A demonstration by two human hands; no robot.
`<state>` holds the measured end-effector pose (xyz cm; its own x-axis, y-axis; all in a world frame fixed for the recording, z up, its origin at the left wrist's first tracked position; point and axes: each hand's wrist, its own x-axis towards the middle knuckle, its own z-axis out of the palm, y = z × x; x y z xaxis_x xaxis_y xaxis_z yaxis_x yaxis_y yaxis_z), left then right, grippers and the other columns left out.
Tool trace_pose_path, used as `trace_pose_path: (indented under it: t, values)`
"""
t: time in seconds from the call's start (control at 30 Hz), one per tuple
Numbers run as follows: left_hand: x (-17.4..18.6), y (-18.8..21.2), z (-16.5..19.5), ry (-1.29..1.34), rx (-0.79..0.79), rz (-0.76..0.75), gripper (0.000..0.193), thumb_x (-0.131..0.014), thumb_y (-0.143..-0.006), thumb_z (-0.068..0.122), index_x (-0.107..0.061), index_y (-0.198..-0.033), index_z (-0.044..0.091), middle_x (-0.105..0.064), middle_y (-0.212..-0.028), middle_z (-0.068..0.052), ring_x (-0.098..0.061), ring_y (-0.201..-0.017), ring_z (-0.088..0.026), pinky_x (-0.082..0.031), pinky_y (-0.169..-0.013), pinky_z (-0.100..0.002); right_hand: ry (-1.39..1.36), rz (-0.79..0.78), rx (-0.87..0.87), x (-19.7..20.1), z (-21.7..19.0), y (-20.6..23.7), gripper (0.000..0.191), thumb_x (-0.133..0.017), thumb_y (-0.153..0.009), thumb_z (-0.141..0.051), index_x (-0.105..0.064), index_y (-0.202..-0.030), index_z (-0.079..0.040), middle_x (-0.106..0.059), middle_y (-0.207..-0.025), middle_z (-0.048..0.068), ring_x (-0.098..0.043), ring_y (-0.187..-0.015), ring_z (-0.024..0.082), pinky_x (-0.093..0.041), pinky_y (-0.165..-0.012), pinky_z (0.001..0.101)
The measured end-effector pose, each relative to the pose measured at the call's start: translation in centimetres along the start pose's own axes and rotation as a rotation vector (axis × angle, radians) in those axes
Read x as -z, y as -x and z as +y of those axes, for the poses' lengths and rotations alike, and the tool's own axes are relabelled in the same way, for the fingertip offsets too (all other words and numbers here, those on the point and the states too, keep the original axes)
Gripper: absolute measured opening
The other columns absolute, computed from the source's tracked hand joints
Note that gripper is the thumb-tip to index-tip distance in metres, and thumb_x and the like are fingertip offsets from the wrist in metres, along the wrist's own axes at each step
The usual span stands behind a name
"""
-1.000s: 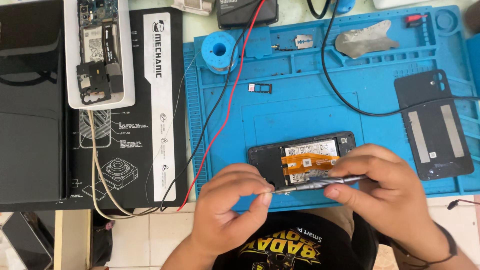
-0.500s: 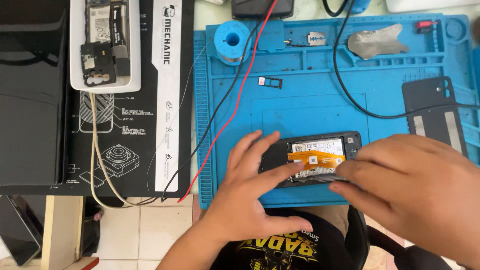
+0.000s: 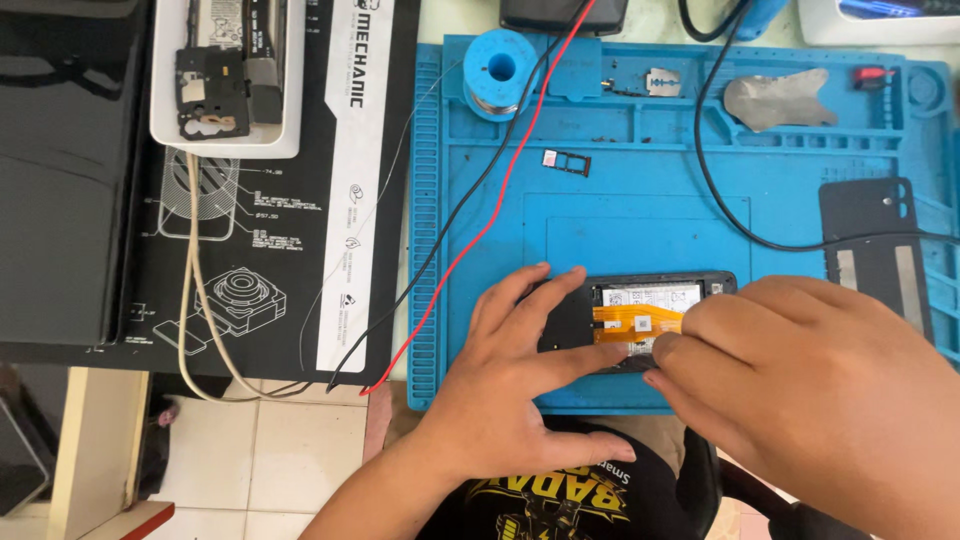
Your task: The person uses a screwdriver to pry and adjust internal components of a disassembled smartphone on a blue work mat. They repeatedly lift and reseat a ribbon cable and other parts while holding the phone steady with the other hand.
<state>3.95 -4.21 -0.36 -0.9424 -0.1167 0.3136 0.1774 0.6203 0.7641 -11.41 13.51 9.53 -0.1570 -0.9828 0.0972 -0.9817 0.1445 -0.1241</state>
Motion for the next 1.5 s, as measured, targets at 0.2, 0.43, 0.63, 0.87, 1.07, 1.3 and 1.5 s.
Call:
trace_pose_path:
  t: [0.2, 0.43, 0.63, 0.87, 1.07, 1.3, 1.5]
  values:
    - [0.0, 0.1, -0.1, 0.016, -0.006, 0.003, 0.060, -0.091, -0.069, 0.054, -0.079, -0.118, 0.021, -0.050, -0.157, -0.017, -0.040, -0.149, -0.042, -0.035, -0.124, -0.053, -0.018, -0.080, -0.001, -0.1, -0.3, 0.0, 0.017, -0.074, -0.072, -0.026, -0.067, -0.084, -0.017, -0.058, -0.078, -0.002, -0.064, -0.077, 0.024, -0.051, -0.066, 0.0395]
    - [-0.6, -0.2, -0.2, -0.040, 0.008, 0.006, 0.051, -0.091, -0.068, 0.041, -0.079, -0.112, 0.018, -0.052, -0.153, -0.017, -0.041, -0.146, -0.040, -0.035, -0.119, -0.054, 0.138, -0.369, -0.065, -0.7, -0.8, 0.3, 0.019, -0.067, -0.088, -0.039, -0.063, -0.094, -0.022, -0.059, -0.084, -0.005, -0.067, -0.085, 0.021, -0.054, -0.076, 0.0405]
    - [-1.2, -0.1, -0.2, -0.059, 0.022, 0.019, 0.048, -0.091, -0.068, 0.035, -0.078, -0.109, 0.015, -0.054, -0.149, -0.016, -0.043, -0.143, -0.039, -0.035, -0.117, -0.054, 0.067, -0.318, -0.011, -0.8, -0.8, 0.4, 0.036, -0.069, -0.078, -0.029, -0.064, -0.113, -0.020, -0.060, -0.088, -0.002, -0.067, -0.087, 0.023, -0.053, -0.076, 0.0414]
    - [-1.4, -0.1, -0.3, -0.102, 0.032, 0.037, 0.049, -0.090, -0.067, 0.029, -0.078, -0.111, 0.011, -0.057, -0.145, -0.015, -0.046, -0.140, -0.038, -0.038, -0.115, -0.052, 0.049, -0.298, 0.048, -0.8, -0.8, 0.6, 0.033, -0.068, -0.075, -0.029, -0.062, -0.105, -0.016, -0.060, -0.090, -0.001, -0.065, -0.086, 0.024, -0.052, -0.075, 0.0404]
    - [-1.5, -0.3, 0.1, -0.133, 0.066, 0.108, 0.060, -0.088, -0.072, 0.022, -0.070, -0.129, 0.012, -0.055, -0.145, -0.017, -0.046, -0.137, -0.040, -0.041, -0.114, -0.050, 0.122, -0.325, 0.132, -1.1, -1.3, 0.0, 0.028, -0.065, -0.070, -0.023, -0.061, -0.096, -0.012, -0.063, -0.089, 0.004, -0.066, -0.085, 0.024, -0.054, -0.075, 0.0389]
    - [-1.1, -0.4, 0.1, -0.092, 0.101, 0.089, 0.077, -0.085, -0.072, 0.016, -0.056, -0.142, 0.008, -0.056, -0.146, -0.015, -0.048, -0.139, -0.038, -0.041, -0.116, -0.048, 0.059, -0.324, 0.176, 0.0, -1.7, -2.1, 0.030, -0.068, -0.064, -0.019, -0.062, -0.091, -0.006, -0.062, -0.089, 0.008, -0.064, -0.078, 0.024, -0.055, -0.070, 0.0362]
    - [-1.1, -0.4, 0.1, -0.075, 0.111, 0.091, 0.080, -0.085, -0.070, 0.018, -0.054, -0.143, 0.007, -0.056, -0.145, -0.015, -0.048, -0.138, -0.038, -0.040, -0.116, -0.048, 0.066, -0.309, 0.179, 0.2, -1.4, -2.1, 0.032, -0.066, -0.058, -0.016, -0.065, -0.088, -0.004, -0.060, -0.083, 0.008, -0.062, -0.073, 0.024, -0.054, -0.065, 0.0354]
